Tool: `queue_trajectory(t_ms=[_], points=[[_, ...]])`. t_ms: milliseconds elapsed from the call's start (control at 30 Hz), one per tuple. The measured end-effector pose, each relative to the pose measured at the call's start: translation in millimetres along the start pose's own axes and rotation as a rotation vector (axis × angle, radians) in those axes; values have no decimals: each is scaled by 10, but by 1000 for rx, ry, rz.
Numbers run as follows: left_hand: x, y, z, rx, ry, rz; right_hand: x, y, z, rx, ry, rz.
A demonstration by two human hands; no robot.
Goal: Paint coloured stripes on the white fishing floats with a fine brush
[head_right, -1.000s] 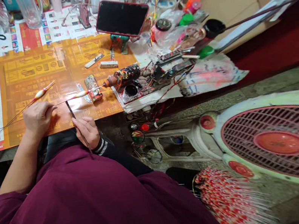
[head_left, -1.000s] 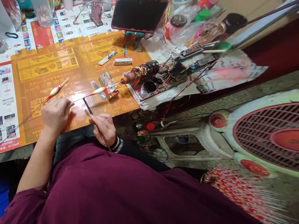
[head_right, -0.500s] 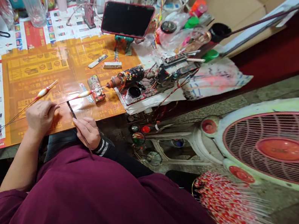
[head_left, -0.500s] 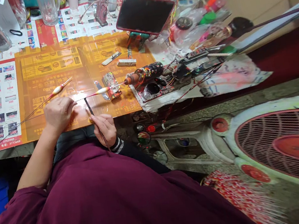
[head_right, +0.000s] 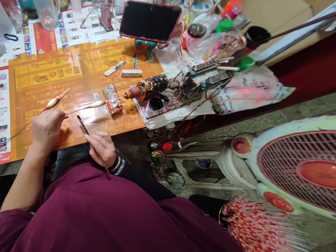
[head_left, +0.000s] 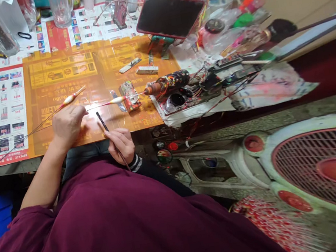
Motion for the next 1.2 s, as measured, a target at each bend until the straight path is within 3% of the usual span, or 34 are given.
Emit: queue_trajectory(t_ms=[100,267,467,667,867,1200], points=[[-204,-181,2,-173,-23,64,-6,21,20,-2,-8,-8],[-522,-681,151,-404,-75,37,-15,8,4,-18,-7,-7],[-532,-1044,354,-455,-99,-1,-73,-74,-94,-87,90,-67],[-526,-788,239,-338,-5,109,-67,-47,-65,-70,64,-79],[-544,-443,20,-233,-50,98,-62,-48,-74,-58,102,-83],[-509,-288,-105,-183,-72,109,-54,-36,-74,-62,63,-10]])
Point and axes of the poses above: each hand's wrist, its own z-axis away from the middle knuckle, its own x-axis out of the palm, y = z × x, the point moved 3 cm from there along -z, towards the middle knuckle, and after that the axes turned 2 degrees about y, right-handed, at the moved point
